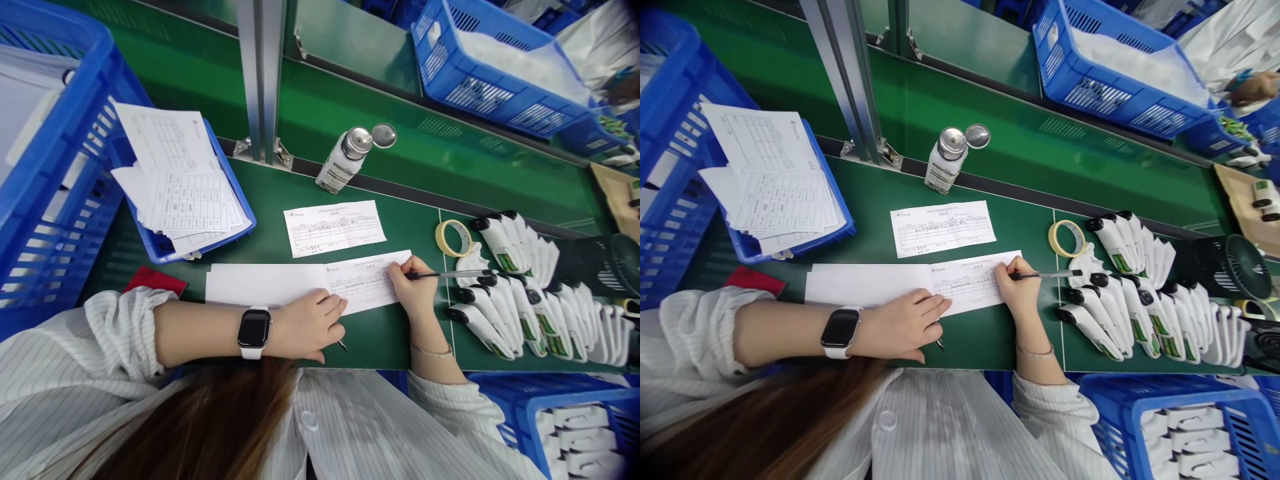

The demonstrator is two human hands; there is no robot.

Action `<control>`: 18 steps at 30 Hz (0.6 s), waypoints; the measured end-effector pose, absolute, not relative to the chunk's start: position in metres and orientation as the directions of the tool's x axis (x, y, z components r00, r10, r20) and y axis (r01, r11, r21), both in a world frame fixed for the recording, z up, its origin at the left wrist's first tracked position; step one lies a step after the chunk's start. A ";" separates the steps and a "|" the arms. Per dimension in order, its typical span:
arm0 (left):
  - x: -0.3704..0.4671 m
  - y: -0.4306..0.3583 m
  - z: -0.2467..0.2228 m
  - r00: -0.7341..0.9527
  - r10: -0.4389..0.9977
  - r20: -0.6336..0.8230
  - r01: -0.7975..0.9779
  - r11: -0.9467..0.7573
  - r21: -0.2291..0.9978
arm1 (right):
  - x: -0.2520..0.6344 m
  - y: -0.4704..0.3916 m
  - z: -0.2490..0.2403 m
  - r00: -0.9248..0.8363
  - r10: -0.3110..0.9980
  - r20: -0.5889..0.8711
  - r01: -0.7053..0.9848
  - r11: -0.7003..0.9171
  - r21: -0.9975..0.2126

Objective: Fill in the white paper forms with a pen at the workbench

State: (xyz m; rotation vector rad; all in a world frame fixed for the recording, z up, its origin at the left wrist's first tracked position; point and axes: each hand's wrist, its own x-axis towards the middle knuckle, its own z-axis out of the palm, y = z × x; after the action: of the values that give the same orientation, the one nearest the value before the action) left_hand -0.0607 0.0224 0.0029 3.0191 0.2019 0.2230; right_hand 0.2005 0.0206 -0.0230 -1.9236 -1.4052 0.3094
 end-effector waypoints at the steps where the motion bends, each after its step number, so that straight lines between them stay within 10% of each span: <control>1: -0.061 0.022 0.003 0.980 0.140 0.142 0.124 -0.985 0.119 | 0.200 0.021 -0.023 0.379 0.899 0.218 0.727 -0.143 -0.672; 18: -0.062 0.022 0.002 0.974 0.157 0.162 0.136 -0.982 0.134 | 0.201 0.020 -0.024 0.370 0.906 0.208 0.723 -0.140 -0.677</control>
State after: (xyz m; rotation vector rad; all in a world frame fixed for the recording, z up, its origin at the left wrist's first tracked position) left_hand -0.0617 0.0218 0.0017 2.9999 0.2234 0.2615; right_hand 0.2012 0.0205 -0.0241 -1.9169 -1.4090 0.3253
